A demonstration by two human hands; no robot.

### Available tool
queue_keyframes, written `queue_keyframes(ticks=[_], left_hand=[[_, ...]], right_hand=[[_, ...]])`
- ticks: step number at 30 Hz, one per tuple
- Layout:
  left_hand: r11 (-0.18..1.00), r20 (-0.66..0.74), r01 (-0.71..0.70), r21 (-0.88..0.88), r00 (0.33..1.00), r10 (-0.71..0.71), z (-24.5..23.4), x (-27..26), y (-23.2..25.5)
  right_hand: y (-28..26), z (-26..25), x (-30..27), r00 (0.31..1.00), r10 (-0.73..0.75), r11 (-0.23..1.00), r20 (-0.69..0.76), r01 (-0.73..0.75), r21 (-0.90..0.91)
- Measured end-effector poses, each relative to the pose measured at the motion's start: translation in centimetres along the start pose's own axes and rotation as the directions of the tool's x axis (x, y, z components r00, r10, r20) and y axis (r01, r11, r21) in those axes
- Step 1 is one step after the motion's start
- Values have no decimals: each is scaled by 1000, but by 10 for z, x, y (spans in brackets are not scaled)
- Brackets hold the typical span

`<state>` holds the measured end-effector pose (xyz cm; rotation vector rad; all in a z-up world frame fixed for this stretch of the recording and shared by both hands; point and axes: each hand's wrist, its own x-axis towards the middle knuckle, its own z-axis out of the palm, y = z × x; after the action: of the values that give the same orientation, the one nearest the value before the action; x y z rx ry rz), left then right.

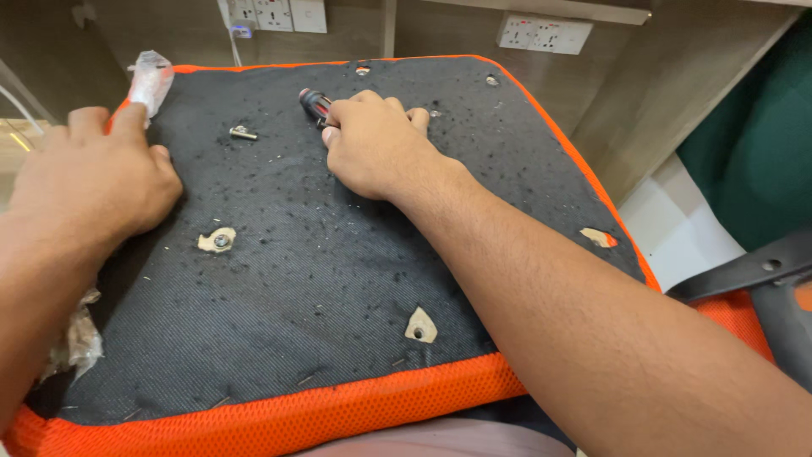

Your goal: The person uses a screwdriver to tighten screws into the underside of an orange and black chair seat. They repeatedly insert screws and turn the screwdriver to secure them in place.

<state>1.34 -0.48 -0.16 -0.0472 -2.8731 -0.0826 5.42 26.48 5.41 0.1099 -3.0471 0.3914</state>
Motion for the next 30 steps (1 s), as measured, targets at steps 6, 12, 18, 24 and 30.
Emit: queue_keyframes(ticks=[6, 12, 18, 24, 30], left_hand=[[997, -9, -77, 9, 997, 77, -2, -3, 0], [979, 1, -183, 94, 983, 183, 3, 14, 26], [914, 2, -358, -193, 931, 365, 12, 21, 70], [900, -94, -360, -248, 933, 347, 12, 16, 78], [902, -216, -355, -247, 927, 306, 22, 26, 78]], right_hand=[[-7, 23, 35, 992, -119, 992, -29, 120, 26], [1, 29, 57, 994, -105, 992, -14, 106, 70], [14, 28, 52, 985, -155, 973, -79, 166, 162], [12, 23, 56, 996, -90, 976, -8, 90, 199], [15, 24, 52, 990, -107, 958, -95, 128, 258]])
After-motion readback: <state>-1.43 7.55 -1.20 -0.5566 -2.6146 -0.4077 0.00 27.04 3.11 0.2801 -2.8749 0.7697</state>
